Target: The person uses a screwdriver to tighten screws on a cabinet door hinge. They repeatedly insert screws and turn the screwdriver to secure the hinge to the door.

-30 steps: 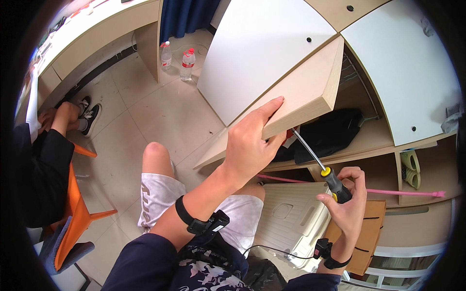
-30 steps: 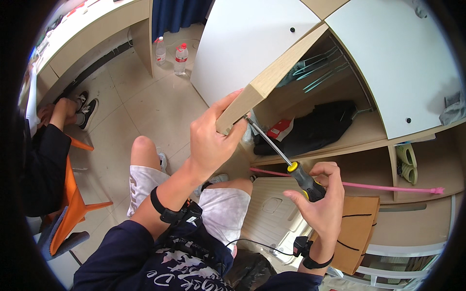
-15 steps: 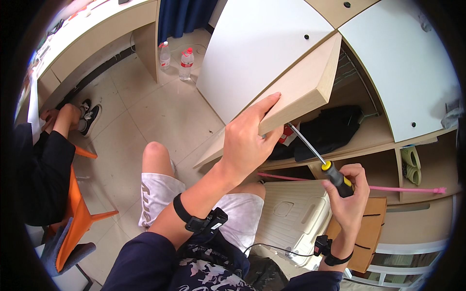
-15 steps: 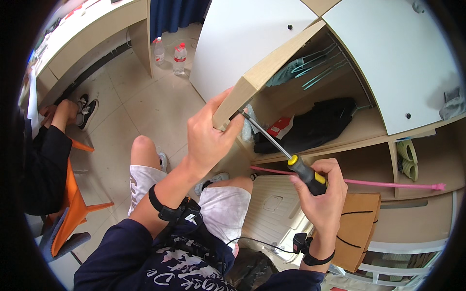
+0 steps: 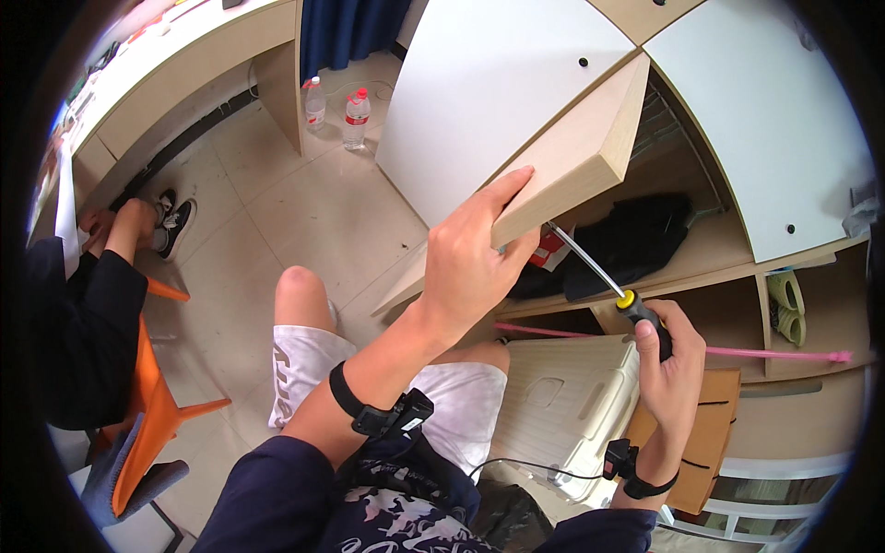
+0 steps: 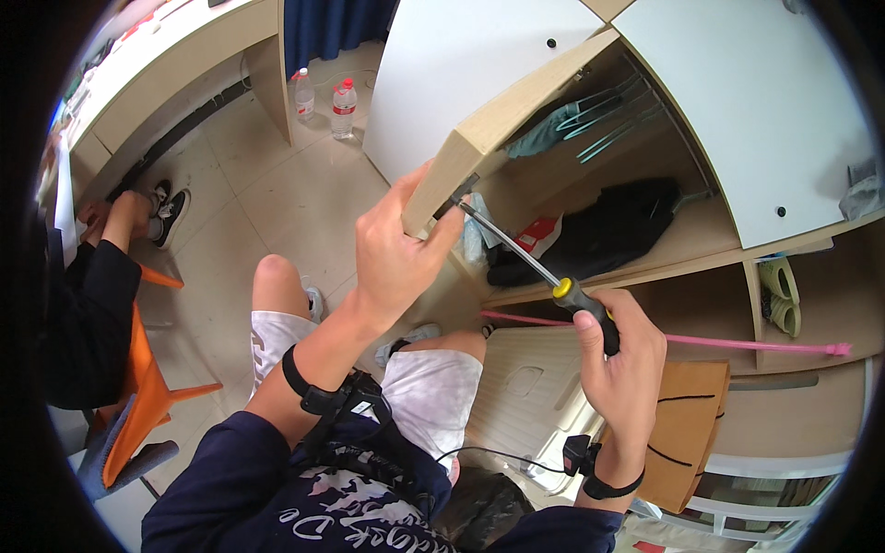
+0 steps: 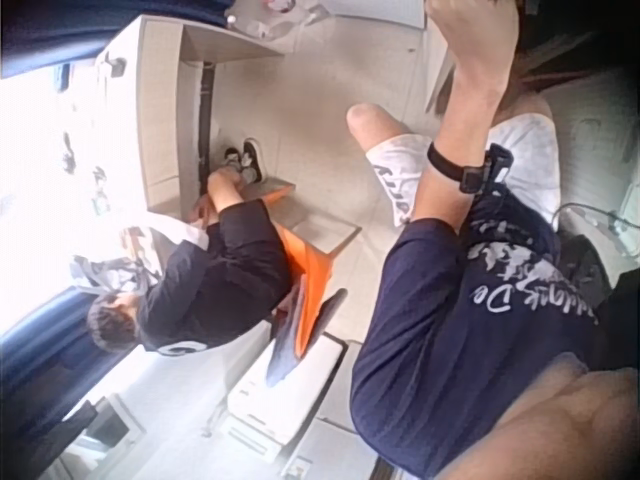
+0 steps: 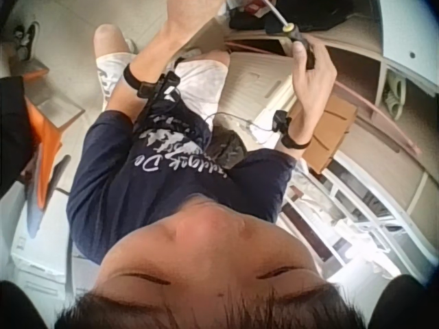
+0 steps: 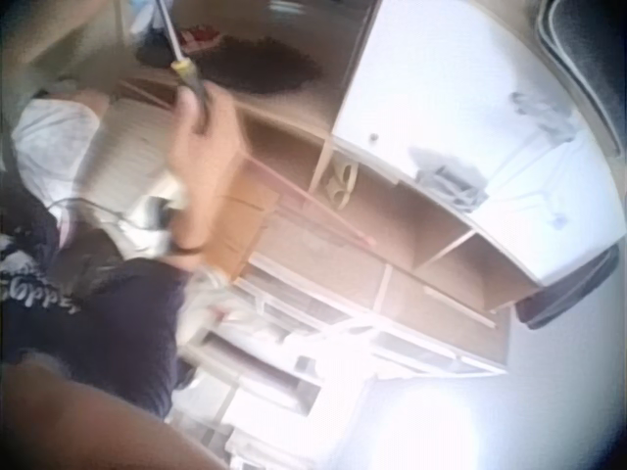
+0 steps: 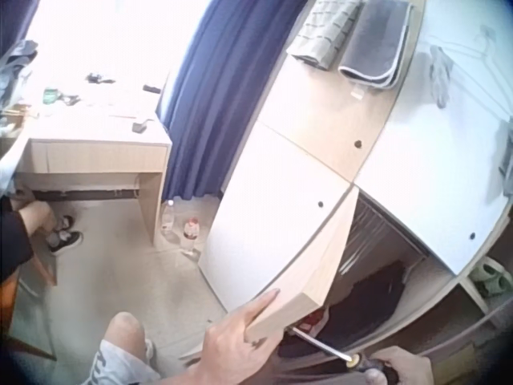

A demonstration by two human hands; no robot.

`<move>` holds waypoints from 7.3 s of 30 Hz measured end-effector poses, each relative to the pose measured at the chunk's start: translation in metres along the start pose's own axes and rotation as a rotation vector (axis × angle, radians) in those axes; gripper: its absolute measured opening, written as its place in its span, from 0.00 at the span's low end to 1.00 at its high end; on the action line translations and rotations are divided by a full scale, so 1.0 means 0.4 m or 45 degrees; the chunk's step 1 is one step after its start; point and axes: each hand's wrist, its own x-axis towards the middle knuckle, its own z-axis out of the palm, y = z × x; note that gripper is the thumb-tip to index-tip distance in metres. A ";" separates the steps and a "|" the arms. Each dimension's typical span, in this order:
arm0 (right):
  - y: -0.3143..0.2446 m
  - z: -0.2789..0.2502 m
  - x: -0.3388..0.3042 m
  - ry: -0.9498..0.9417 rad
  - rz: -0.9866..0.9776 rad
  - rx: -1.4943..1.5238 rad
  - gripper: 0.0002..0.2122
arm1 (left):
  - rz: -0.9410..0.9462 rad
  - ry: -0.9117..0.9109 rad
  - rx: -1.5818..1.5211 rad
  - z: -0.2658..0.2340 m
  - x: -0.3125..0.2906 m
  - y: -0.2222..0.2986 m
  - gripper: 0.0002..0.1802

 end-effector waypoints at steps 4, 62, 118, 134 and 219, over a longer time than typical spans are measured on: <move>-0.018 0.022 0.004 0.105 -0.109 0.076 0.18 | -0.023 -0.001 -0.019 -0.002 0.003 -0.003 0.20; 0.060 0.055 0.036 0.412 -0.657 -0.165 0.15 | -0.100 0.037 -0.017 -0.003 0.006 0.018 0.22; 0.005 0.024 0.037 -0.266 -0.066 0.346 0.09 | -0.029 0.028 0.035 -0.009 0.008 0.007 0.17; -0.006 0.047 0.027 0.061 -0.413 -0.073 0.12 | -0.112 -0.020 -0.006 -0.015 0.006 0.009 0.21; 0.567 0.094 -0.775 0.585 1.302 -0.294 0.09 | -0.012 -0.006 0.295 -0.057 0.021 -0.001 0.25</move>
